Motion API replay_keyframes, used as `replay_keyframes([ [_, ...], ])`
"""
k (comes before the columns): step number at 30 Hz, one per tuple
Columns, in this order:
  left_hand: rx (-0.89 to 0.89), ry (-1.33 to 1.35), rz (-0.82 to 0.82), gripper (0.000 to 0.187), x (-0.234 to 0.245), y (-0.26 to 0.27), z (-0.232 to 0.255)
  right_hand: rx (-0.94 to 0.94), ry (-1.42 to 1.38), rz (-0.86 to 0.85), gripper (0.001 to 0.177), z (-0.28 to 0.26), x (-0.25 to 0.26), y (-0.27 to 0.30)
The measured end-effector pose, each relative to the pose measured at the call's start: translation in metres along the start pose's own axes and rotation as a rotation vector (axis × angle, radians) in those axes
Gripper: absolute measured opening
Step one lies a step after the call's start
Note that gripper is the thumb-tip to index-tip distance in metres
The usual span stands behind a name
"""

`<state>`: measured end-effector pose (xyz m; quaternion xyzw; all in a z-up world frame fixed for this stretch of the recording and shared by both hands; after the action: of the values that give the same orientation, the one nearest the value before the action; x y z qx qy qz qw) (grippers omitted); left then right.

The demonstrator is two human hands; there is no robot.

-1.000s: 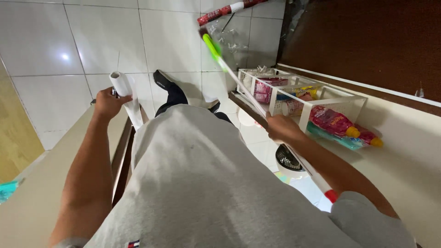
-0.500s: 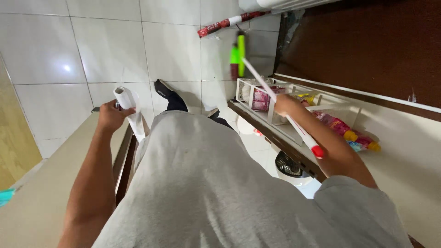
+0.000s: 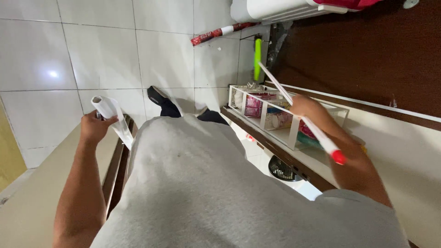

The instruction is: The recorder uses a knife to cut and modify a white pipe with tape, then sweeps the tiled floor with a broom.

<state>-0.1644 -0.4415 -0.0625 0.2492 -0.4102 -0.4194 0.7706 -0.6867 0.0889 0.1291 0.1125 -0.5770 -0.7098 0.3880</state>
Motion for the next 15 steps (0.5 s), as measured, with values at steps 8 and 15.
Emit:
replay_keyframes([
  [8,-0.046,0.101,-0.001,0.039,-0.005,0.004,0.02,0.288,-0.525,-0.091,0.059,-0.032,0.064,0.072],
  [15,0.079,0.044,0.051,0.041,-0.015,0.025,0.05,0.475,-0.943,-0.249,0.054,-0.079,0.082,-0.032],
])
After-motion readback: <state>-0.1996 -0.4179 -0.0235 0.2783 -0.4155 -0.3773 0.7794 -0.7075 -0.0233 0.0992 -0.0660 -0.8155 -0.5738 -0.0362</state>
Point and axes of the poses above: each hand's wrist, its own y-axis away from the middle knuckle, its own x-axis out of the back of the hand, z = x × y, the point moved 2 cm from there along -y, towards the middle knuckle, and after that the axes turned 4 degrees about x, right-handed, at the moved point
